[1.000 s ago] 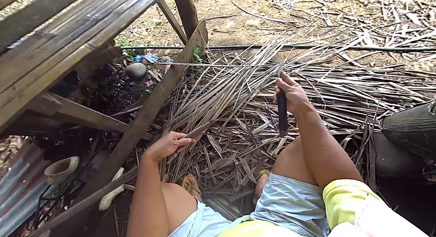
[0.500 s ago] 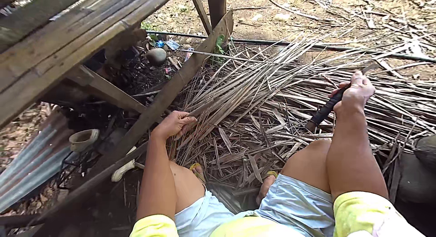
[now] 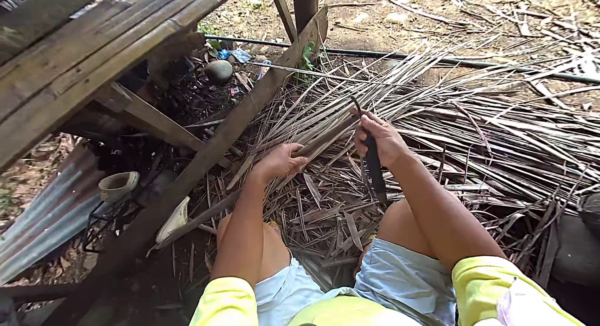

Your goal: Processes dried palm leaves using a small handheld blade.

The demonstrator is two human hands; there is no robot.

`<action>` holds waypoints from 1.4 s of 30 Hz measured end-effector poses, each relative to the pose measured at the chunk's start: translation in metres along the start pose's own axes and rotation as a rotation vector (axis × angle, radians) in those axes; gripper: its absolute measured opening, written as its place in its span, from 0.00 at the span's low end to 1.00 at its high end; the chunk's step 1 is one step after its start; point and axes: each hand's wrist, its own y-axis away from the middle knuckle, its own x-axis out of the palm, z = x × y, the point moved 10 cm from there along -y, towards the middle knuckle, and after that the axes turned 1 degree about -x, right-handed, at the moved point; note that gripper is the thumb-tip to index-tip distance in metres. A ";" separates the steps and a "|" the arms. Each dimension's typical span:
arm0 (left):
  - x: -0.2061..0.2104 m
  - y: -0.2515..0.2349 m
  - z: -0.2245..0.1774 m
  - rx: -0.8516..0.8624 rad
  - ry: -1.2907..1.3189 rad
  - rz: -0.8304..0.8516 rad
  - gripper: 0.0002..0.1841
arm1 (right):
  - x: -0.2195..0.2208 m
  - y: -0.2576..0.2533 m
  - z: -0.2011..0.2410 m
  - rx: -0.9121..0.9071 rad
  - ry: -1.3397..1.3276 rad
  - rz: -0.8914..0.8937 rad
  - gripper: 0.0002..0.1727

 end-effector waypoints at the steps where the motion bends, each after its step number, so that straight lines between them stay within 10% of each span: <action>1: -0.003 0.001 0.005 -0.014 -0.016 -0.004 0.14 | -0.006 -0.002 0.003 -0.011 -0.001 -0.024 0.22; 7: -0.016 -0.007 0.015 -0.087 -0.227 -0.128 0.18 | -0.020 0.003 -0.031 0.160 0.343 -0.292 0.25; 16: -0.013 -0.021 -0.008 -0.050 -0.317 -0.297 0.16 | 0.071 0.034 -0.072 0.132 0.553 0.199 0.31; 31: 0.007 -0.009 -0.024 -0.058 -0.470 -0.378 0.15 | 0.061 0.010 -0.073 0.157 0.474 0.090 0.17; 42: 0.008 -0.005 -0.033 -0.024 -0.444 -0.455 0.14 | 0.065 0.006 -0.051 -0.004 1.082 0.130 0.23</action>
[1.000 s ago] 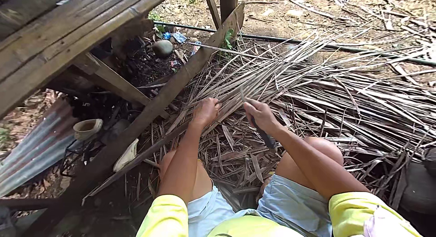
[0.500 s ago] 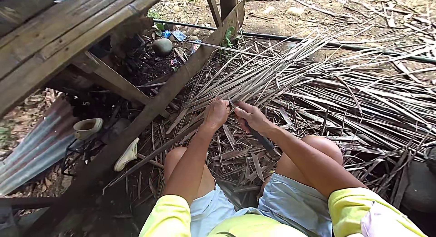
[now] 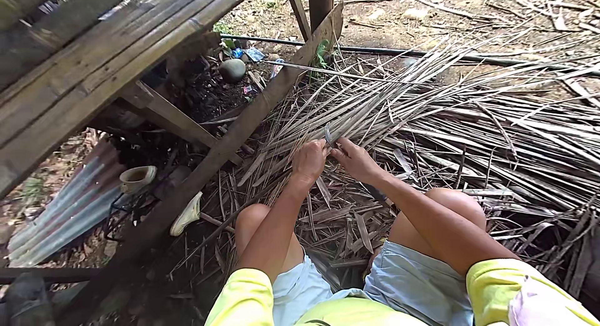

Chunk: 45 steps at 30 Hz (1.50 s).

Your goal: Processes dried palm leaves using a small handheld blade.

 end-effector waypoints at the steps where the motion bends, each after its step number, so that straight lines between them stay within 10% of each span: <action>1: -0.001 -0.002 0.002 -0.015 -0.006 0.009 0.14 | 0.002 0.001 -0.001 -0.004 -0.039 0.042 0.26; 20: 0.001 0.006 -0.010 -0.041 -0.163 0.003 0.16 | -0.035 -0.016 -0.029 0.108 0.141 -0.084 0.22; 28: -0.018 0.012 0.031 -0.139 -0.128 0.060 0.17 | -0.139 -0.004 -0.107 0.369 -0.284 -0.553 0.23; 36: 0.004 -0.011 0.037 -0.109 0.099 0.145 0.17 | -0.012 0.008 -0.018 0.030 -0.265 -0.005 0.29; 45: 0.013 -0.008 0.025 0.002 0.313 0.252 0.15 | -0.030 -0.002 -0.040 0.088 -0.386 -0.161 0.28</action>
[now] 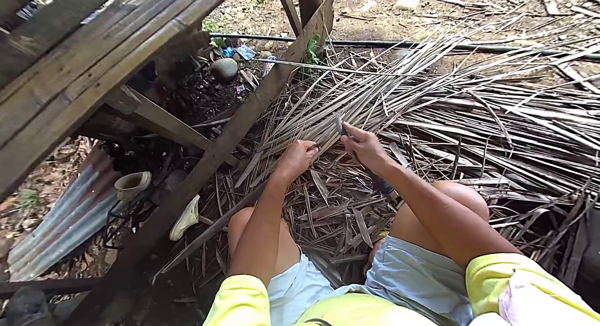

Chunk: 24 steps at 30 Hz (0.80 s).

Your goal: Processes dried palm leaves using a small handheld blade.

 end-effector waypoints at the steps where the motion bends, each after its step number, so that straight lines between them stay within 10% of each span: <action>1: 0.000 0.002 0.000 0.001 0.032 0.016 0.15 | -0.009 -0.002 -0.002 0.022 -0.080 -0.024 0.29; 10: -0.015 0.018 0.016 -0.072 -0.164 -0.006 0.16 | -0.110 -0.002 -0.015 0.094 -0.266 -0.422 0.26; 17: 0.004 0.018 -0.014 -0.100 -0.482 -0.175 0.19 | 0.020 0.022 -0.005 0.078 -0.080 0.130 0.29; 24: 0.016 0.022 -0.039 0.005 -0.636 -0.332 0.20 | 0.022 0.014 -0.010 0.126 -0.088 0.085 0.29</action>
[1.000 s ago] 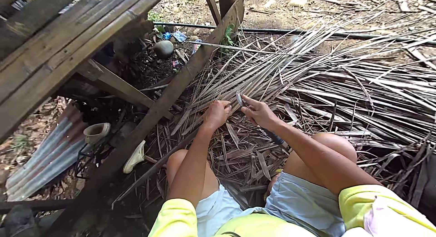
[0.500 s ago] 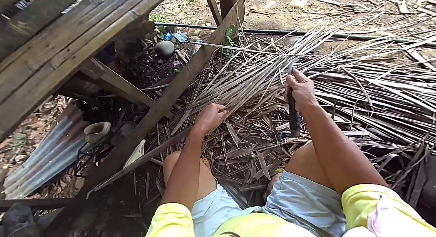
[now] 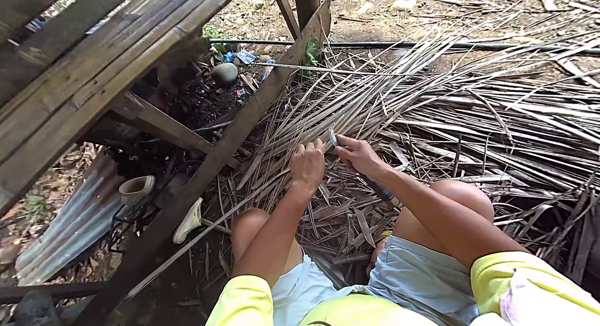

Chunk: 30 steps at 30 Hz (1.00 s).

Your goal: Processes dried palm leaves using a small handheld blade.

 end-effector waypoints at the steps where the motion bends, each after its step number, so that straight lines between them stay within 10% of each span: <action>1: -0.002 0.000 -0.001 0.009 -0.013 -0.030 0.21 | -0.005 -0.001 0.000 0.026 -0.013 -0.027 0.29; 21: -0.028 0.001 0.034 -0.043 0.031 -0.149 0.19 | -0.162 -0.005 -0.010 0.054 -0.328 -0.575 0.22; 27: 0.000 -0.011 0.036 -0.071 0.222 0.111 0.21 | -0.042 0.008 0.012 0.022 -0.300 0.014 0.22; 30: 0.010 -0.014 0.027 0.005 0.342 0.155 0.21 | -0.021 0.004 0.000 0.066 -0.442 0.037 0.26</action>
